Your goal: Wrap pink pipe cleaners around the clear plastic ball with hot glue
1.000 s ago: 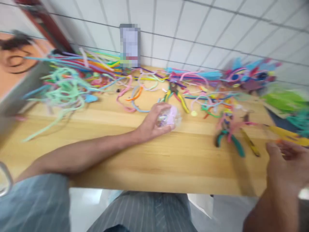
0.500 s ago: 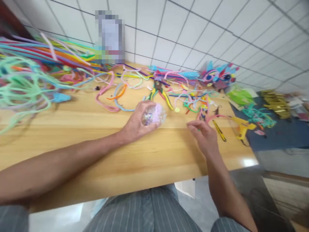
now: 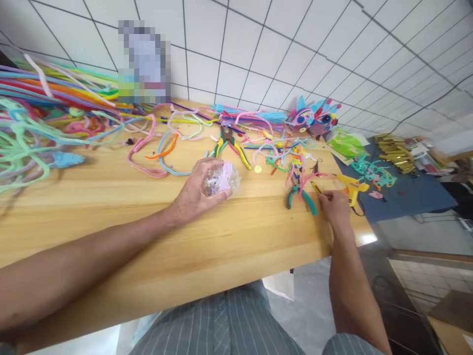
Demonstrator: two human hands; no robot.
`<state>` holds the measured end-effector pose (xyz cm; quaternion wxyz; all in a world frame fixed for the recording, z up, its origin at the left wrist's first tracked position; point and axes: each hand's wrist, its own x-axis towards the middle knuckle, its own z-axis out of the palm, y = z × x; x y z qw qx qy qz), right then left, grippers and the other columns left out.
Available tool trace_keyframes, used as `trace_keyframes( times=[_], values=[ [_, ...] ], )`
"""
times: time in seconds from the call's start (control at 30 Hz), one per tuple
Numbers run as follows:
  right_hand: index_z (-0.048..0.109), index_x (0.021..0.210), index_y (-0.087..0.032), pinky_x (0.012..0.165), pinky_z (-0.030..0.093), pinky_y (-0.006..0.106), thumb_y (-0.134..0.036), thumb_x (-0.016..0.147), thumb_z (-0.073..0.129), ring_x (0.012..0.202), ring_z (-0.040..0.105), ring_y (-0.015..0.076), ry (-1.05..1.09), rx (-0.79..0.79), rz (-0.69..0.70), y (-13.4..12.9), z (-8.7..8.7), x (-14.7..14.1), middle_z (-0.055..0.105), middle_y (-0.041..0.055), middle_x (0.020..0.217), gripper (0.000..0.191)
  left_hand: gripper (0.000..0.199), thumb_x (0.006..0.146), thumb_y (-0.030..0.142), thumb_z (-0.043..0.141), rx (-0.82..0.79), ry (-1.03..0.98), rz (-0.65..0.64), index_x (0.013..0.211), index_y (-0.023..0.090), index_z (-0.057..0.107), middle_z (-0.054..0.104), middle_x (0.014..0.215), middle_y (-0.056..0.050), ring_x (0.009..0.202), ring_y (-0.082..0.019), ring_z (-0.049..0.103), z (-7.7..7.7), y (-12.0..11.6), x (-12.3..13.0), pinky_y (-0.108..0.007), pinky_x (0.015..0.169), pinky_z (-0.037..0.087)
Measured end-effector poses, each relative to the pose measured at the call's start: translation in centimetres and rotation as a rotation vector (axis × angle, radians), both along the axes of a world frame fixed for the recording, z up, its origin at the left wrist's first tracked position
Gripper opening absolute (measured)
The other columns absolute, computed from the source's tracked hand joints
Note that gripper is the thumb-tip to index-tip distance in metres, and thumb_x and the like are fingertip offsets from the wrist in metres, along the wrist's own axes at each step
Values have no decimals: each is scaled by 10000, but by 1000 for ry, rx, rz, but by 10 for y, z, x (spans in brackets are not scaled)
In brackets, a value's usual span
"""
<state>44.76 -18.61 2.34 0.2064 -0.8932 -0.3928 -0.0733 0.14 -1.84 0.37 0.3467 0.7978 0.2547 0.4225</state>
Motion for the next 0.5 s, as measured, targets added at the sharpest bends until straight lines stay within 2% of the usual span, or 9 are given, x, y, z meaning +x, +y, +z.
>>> trace_keyframes(
  times=[0.13,0.23,0.27,0.37,0.43,0.5],
  values=[
    [584,673,-266,600,430,393,-524,768,666,608,538,233,25,101,-48,3,23,-39,599,32,633,287,611,919,439,773,25,-56,-18,1434,242,510,609,1430,-141,1403,-290,584,-3,0,2,-511,1228,485],
    [698,704,-277,524,368,366,-494,809,706,539,543,241,63,117,81,9,46,-91,604,26,600,241,634,909,451,781,20,-100,-65,1438,224,517,600,1456,-165,1418,-304,576,-6,2,3,-517,1226,479],
    [706,698,-286,491,355,361,-494,826,723,510,547,246,43,129,175,12,53,-110,595,28,565,245,638,906,455,785,12,-111,-66,1438,221,522,600,1457,-171,1415,-311,577,-6,3,3,-525,1220,481],
    [774,859,-298,456,375,347,-524,922,687,542,645,244,-132,167,553,26,62,-162,699,36,644,250,630,907,450,785,-7,-121,-66,1438,231,526,606,1452,-166,1409,-319,574,-6,5,3,-542,1208,488],
    [798,1042,-298,505,462,343,-447,996,631,622,720,224,-218,138,828,38,60,-186,790,44,793,229,624,905,447,789,-4,-124,-63,1432,233,531,614,1437,-158,1399,-314,579,-5,5,3,-536,1205,494],
    [776,1199,-305,610,544,339,-334,1031,616,731,775,211,-278,135,1028,50,54,-197,836,42,932,234,620,905,454,790,0,-125,-56,1426,232,539,619,1426,-153,1390,-308,587,-4,4,3,-527,1207,496]
  ],
)
